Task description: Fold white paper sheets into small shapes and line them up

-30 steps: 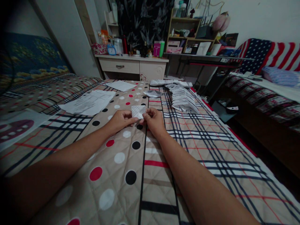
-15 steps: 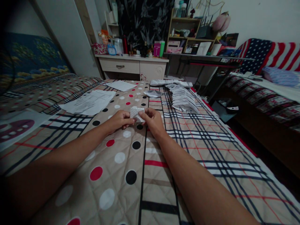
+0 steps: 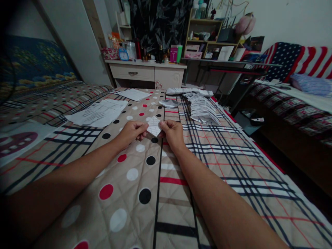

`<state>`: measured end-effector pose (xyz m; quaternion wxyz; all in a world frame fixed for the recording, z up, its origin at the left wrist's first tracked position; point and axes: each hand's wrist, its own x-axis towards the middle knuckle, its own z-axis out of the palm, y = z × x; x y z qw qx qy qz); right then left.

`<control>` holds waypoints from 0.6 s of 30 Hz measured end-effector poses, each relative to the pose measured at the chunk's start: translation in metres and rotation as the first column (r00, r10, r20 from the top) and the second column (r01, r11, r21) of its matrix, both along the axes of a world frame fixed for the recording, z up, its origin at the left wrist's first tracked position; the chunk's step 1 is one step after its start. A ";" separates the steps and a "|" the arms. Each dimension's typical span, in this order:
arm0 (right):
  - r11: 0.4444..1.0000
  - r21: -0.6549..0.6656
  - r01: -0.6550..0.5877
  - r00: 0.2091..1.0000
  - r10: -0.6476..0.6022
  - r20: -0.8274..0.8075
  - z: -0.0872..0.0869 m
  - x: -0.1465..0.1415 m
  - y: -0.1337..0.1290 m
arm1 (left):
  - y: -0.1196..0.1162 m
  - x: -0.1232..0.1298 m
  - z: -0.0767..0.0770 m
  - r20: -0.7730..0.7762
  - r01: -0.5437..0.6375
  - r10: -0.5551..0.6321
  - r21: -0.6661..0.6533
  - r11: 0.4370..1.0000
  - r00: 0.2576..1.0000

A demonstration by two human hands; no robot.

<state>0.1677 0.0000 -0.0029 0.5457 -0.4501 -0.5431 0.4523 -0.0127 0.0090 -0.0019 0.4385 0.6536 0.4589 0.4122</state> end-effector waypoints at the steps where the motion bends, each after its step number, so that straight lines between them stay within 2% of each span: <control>1: 0.999 -0.014 -0.041 0.999 0.042 0.010 0.000 -0.001 -0.001 | 0.000 0.000 0.000 0.009 -0.067 0.067 0.028 0.997 0.998; 5: 0.967 -0.041 -0.252 0.956 0.255 0.144 -0.001 -0.004 -0.002 | 0.006 -0.005 -0.004 0.025 -0.272 0.271 0.163 0.948 0.962; 8: 0.936 -0.058 -0.347 0.909 0.350 0.226 -0.001 -0.006 -0.004 | 0.010 -0.007 -0.007 0.046 -0.324 0.322 0.206 0.923 0.946; 11: 0.927 -0.096 -0.362 0.909 0.374 0.185 0.000 -0.006 -0.004 | 0.011 -0.006 -0.006 0.082 -0.287 0.278 0.149 0.946 0.957; 15: 0.938 -0.107 -0.330 0.935 0.340 0.098 0.000 -0.005 -0.004 | 0.007 -0.002 -0.004 0.163 -0.147 0.141 0.025 0.989 0.976; 18: 0.948 -0.085 -0.307 0.944 0.315 0.102 -0.001 -0.006 -0.003 | 0.005 -0.001 -0.004 0.192 -0.084 0.082 0.005 0.996 0.978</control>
